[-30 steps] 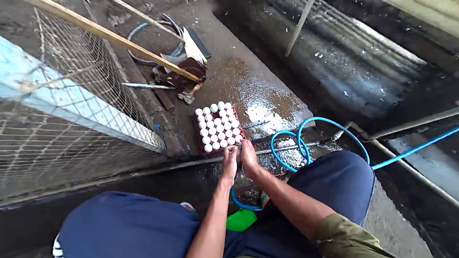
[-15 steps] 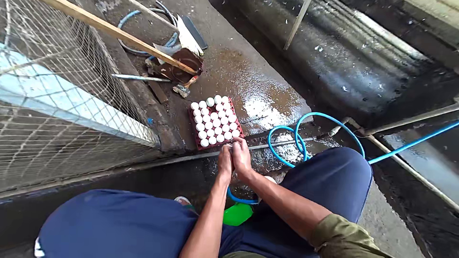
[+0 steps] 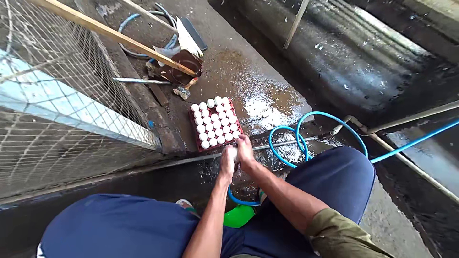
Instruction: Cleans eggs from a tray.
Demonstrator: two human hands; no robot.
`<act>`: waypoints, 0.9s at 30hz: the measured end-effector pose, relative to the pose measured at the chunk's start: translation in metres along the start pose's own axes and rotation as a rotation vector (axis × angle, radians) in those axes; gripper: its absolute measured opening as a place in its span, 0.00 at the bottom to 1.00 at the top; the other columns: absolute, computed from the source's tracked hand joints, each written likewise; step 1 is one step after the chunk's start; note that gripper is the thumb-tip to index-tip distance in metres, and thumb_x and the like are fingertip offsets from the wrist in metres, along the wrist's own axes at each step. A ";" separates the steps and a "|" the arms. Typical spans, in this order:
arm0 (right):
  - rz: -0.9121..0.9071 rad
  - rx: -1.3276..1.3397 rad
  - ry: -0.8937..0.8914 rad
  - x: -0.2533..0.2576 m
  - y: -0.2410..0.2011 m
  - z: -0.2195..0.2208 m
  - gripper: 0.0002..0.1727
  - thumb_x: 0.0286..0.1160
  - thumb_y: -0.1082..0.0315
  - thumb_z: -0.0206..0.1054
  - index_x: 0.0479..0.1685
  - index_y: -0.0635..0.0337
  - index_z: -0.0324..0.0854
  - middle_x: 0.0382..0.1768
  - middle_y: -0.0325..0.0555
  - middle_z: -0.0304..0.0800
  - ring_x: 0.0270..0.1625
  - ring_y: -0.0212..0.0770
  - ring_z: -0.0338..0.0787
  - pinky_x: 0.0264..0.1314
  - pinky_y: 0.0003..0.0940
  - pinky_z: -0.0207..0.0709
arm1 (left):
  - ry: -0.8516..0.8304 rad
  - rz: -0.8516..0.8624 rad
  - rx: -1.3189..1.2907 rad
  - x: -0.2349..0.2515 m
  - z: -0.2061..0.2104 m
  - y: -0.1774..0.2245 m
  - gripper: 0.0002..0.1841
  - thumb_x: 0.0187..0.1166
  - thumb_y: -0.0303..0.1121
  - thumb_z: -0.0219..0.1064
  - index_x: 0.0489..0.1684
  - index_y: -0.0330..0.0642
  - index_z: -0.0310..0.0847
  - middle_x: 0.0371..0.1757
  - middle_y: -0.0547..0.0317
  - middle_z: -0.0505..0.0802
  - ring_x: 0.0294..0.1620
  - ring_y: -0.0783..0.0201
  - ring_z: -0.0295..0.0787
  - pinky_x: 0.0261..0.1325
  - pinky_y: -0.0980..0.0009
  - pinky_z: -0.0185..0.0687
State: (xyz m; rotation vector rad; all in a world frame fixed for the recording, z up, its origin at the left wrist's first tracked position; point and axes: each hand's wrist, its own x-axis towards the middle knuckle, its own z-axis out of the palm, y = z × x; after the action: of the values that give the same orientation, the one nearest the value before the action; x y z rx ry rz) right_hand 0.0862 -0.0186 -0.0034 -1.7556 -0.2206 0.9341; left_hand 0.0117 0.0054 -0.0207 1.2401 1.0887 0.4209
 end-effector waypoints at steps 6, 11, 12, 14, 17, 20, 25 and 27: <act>-0.044 0.042 0.027 -0.005 -0.001 0.004 0.24 0.88 0.65 0.53 0.78 0.64 0.70 0.67 0.62 0.83 0.67 0.52 0.84 0.69 0.53 0.77 | 0.035 -0.018 -0.065 -0.009 0.002 0.010 0.28 0.96 0.43 0.33 0.64 0.32 0.78 0.50 0.46 0.87 0.48 0.62 0.83 0.50 0.62 0.80; -0.114 0.046 0.003 -0.016 0.004 0.003 0.26 0.83 0.65 0.52 0.78 0.66 0.71 0.67 0.63 0.83 0.67 0.51 0.85 0.70 0.51 0.78 | -0.003 -0.092 -0.096 -0.014 -0.003 0.017 0.26 0.96 0.41 0.37 0.59 0.32 0.80 0.44 0.51 0.88 0.42 0.65 0.83 0.48 0.65 0.80; 0.006 0.101 -0.024 -0.003 0.000 0.000 0.27 0.85 0.66 0.55 0.81 0.65 0.66 0.68 0.62 0.82 0.66 0.51 0.85 0.68 0.51 0.79 | -0.036 -0.151 -0.102 -0.013 -0.004 0.019 0.26 0.95 0.45 0.37 0.55 0.37 0.80 0.35 0.56 0.85 0.28 0.68 0.77 0.31 0.69 0.75; 0.209 0.208 -0.053 0.019 -0.008 -0.002 0.24 0.88 0.64 0.55 0.79 0.64 0.65 0.60 0.61 0.82 0.57 0.50 0.86 0.58 0.50 0.81 | -0.079 -0.159 -0.143 -0.012 -0.002 0.022 0.22 0.94 0.46 0.40 0.58 0.41 0.76 0.30 0.59 0.80 0.17 0.70 0.69 0.16 0.74 0.64; 0.088 0.145 -0.026 0.009 -0.009 -0.002 0.23 0.92 0.62 0.49 0.79 0.65 0.67 0.64 0.61 0.82 0.63 0.50 0.85 0.65 0.50 0.79 | -0.077 -0.039 -0.129 -0.010 -0.006 0.022 0.22 0.94 0.42 0.44 0.76 0.37 0.65 0.58 0.49 0.83 0.48 0.66 0.82 0.48 0.67 0.81; -0.193 -0.041 -0.037 -0.009 -0.001 0.001 0.26 0.88 0.66 0.45 0.80 0.68 0.70 0.73 0.63 0.80 0.76 0.50 0.80 0.79 0.50 0.71 | -0.114 0.074 -0.122 -0.009 -0.009 0.021 0.26 0.96 0.39 0.33 0.80 0.32 0.65 0.79 0.42 0.75 0.76 0.60 0.74 0.78 0.62 0.69; -0.010 -0.004 -0.006 -0.009 -0.004 0.002 0.24 0.91 0.62 0.46 0.78 0.64 0.71 0.66 0.62 0.84 0.67 0.52 0.84 0.70 0.54 0.76 | 0.004 0.113 -0.024 -0.007 -0.002 0.012 0.25 0.93 0.33 0.35 0.67 0.23 0.73 0.64 0.37 0.83 0.62 0.58 0.80 0.68 0.62 0.75; -0.105 -0.029 -0.061 -0.021 -0.001 0.003 0.24 0.89 0.65 0.47 0.77 0.65 0.74 0.71 0.61 0.82 0.74 0.50 0.82 0.77 0.52 0.73 | 0.001 0.125 -0.041 -0.010 -0.005 0.008 0.25 0.94 0.32 0.35 0.70 0.20 0.70 0.68 0.34 0.81 0.68 0.56 0.77 0.75 0.61 0.70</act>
State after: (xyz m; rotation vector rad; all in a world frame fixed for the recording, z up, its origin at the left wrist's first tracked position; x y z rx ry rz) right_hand 0.0703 -0.0280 0.0078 -1.7265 -0.3636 0.9127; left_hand 0.0049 0.0037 -0.0088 1.2762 1.0014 0.5363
